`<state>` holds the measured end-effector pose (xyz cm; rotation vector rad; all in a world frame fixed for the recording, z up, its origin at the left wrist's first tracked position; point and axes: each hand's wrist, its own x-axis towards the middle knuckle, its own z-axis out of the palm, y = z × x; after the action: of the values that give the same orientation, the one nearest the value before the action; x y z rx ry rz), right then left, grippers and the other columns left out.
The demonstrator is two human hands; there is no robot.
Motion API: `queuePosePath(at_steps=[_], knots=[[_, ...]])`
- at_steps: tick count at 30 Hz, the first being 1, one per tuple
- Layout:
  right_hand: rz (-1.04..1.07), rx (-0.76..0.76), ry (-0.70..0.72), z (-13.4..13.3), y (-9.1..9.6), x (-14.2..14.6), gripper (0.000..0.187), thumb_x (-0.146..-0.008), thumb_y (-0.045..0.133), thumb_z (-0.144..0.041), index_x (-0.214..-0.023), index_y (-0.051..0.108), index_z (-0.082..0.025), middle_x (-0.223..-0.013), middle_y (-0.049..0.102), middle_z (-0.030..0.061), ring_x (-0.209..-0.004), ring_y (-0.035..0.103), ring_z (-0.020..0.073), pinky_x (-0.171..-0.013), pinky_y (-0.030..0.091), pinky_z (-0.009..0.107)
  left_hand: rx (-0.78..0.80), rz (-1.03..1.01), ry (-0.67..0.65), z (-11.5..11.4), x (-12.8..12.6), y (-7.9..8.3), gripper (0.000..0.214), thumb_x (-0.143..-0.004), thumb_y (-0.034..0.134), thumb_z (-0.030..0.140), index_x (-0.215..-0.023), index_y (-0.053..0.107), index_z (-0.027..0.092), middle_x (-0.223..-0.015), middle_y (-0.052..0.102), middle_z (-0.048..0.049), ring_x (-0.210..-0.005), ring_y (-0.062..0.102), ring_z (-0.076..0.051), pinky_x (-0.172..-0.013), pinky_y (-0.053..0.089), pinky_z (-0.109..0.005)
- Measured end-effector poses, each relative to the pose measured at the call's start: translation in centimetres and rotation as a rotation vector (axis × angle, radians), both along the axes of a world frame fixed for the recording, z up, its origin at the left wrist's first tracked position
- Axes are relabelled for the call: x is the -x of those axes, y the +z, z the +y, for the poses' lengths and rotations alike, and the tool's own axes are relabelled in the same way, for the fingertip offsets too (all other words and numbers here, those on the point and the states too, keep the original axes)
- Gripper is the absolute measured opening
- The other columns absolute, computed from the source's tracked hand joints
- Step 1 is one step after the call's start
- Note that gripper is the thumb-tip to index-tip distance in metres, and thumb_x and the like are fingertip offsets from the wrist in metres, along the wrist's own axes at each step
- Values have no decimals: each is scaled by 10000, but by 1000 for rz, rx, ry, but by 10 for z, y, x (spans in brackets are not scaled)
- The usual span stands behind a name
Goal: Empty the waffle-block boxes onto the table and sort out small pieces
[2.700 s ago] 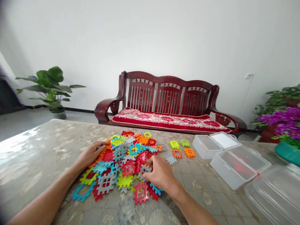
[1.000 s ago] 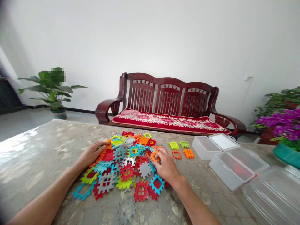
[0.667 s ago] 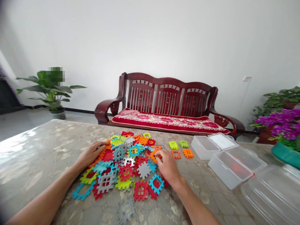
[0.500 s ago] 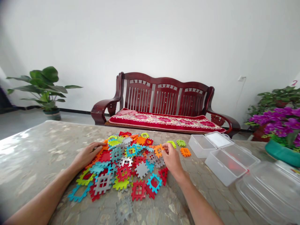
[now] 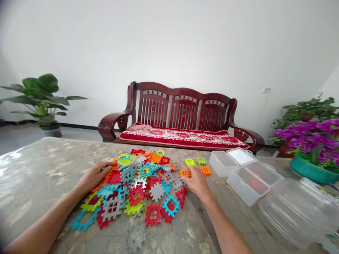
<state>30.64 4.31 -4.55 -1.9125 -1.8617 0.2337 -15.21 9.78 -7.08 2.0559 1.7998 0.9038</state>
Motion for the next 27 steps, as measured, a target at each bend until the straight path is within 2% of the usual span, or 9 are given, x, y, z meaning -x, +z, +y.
queuePosePath(at_steps=[7,13,16,20,23,27], knots=[[-233,-20,-74,-6,9,25,492,-807,656,-350,-1249,625,-136,-1229,672,165,-1180,599,299,-1018,426,370,-9,-4,0,2,2,-3,503,-839,414,554,-1074,741,253,-1186,721,-56,-1112,657,-262,-1017,480,-366],[-193,-40,-86,-5,10,29,467,-806,640,-283,-1250,613,-139,-1160,701,139,-1120,631,262,-966,445,324,-25,-9,-25,7,7,-8,510,-834,424,574,-1069,742,251,-1176,727,-54,-1110,660,-261,-1027,477,-361],[-89,-96,-162,0,18,10,507,-800,642,-333,-1276,588,-167,-1130,713,111,-1060,657,252,-912,473,325,-18,-6,-27,7,7,-8,516,-835,416,573,-1072,741,249,-1182,724,-58,-1116,659,-262,-1025,477,-356],[-73,-136,-358,4,22,-33,560,-815,607,-395,-1330,537,-189,-1167,703,117,-1076,653,280,-859,488,355,-13,-9,-3,5,5,-5,506,-820,429,574,-1058,750,264,-1172,733,-45,-1091,670,-268,-999,494,-355],[-119,-116,-450,3,16,-59,579,-812,604,-416,-1346,529,-206,-1159,707,127,-1061,656,300,-831,493,379,-16,-22,-12,4,4,-2,505,-807,437,585,-1041,753,268,-1154,742,-42,-1077,673,-267,-998,496,-348],[-173,-118,-475,1,6,-68,565,-823,596,-412,-1343,535,-200,-1148,707,143,-1062,651,310,-828,494,392,-9,-23,-5,3,3,-1,513,-801,433,585,-1039,753,263,-1157,740,-52,-1082,671,-272,-1007,491,-356]])
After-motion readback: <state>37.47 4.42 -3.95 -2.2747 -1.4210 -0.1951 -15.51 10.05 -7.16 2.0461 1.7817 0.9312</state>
